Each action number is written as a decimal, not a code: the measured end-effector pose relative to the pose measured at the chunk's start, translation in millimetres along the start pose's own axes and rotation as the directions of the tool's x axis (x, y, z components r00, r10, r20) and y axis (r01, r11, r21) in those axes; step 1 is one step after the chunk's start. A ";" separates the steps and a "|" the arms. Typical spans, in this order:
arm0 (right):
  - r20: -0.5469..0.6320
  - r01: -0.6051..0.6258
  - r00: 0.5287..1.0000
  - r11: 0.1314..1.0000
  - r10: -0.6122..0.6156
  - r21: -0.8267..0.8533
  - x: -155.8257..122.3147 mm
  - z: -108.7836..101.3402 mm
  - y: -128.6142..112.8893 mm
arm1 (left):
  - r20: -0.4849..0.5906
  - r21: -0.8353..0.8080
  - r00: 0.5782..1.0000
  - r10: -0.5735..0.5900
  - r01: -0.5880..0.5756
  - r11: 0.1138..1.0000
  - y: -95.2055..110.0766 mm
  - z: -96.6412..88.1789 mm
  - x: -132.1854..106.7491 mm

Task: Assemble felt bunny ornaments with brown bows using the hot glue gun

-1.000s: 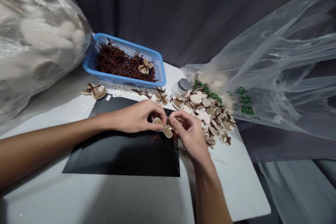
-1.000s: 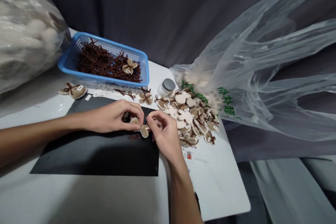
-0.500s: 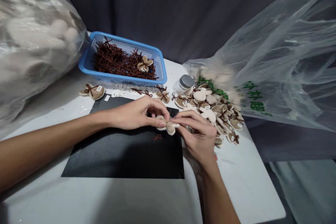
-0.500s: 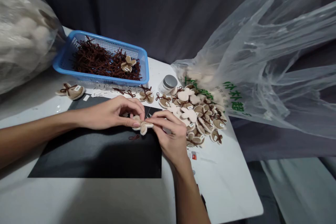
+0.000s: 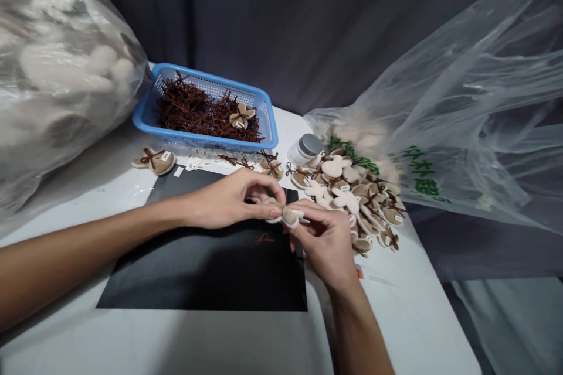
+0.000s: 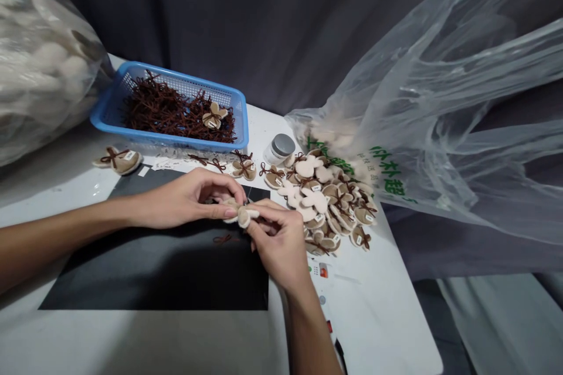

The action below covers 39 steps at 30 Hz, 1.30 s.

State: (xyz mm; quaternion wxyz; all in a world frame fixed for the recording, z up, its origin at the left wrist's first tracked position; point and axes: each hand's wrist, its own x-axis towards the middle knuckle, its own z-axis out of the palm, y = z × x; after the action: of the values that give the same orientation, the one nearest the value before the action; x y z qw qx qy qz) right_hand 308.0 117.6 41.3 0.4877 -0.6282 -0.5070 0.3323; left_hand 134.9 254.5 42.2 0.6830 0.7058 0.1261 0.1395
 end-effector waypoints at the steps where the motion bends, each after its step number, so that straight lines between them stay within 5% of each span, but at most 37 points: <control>1: 0.034 -0.061 0.998 0.996 0.058 0.066 -0.1 0.6 -0.7 | -0.014 -0.011 1.000 -0.001 0.001 1.000 0.6 1.3 -0.3; 8: 0.211 -0.323 0.936 0.925 0.281 0.202 -4.3 -4.5 0.7 | -0.137 0.000 0.990 0.019 -0.019 1.000 0.2 8.7 -1.8; 17: 0.247 -0.342 0.931 0.875 0.268 0.342 -6.8 -0.5 -3.5 | -0.210 0.007 0.977 0.025 -0.024 1.000 -2.3 14.3 -6.5; 29: 0.447 -0.502 0.799 0.855 0.401 0.131 -11.8 -9.4 -5.8 | -0.265 0.004 0.964 -0.002 0.004 1.000 2.5 11.5 -8.4; 31: 0.399 -0.455 0.839 0.880 0.371 0.139 -11.1 -12.9 -6.0 | -0.259 -0.009 0.966 -0.011 0.009 1.000 2.7 11.3 -7.2; 34: 0.143 -0.310 0.948 0.928 0.285 0.209 -8.1 -13.3 -5.1 | -0.254 -0.022 0.967 -0.016 0.011 1.000 3.3 11.7 -5.1; 36: -0.007 -0.241 0.968 0.934 0.252 0.264 -6.0 -9.2 -4.3 | -0.252 -0.020 0.967 -0.020 0.015 1.000 3.7 12.3 -4.3; 39: -0.035 -0.242 0.963 0.911 0.268 0.333 -4.1 0.1 -3.7 | -0.248 0.001 0.968 -0.023 0.024 1.000 4.2 13.7 -4.6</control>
State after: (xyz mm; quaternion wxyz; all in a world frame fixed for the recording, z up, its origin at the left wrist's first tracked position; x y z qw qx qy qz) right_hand 305.7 113.7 44.5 0.5572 -0.6124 -0.3389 0.4469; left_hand 135.7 239.9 45.9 0.6620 0.6827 0.2190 0.2185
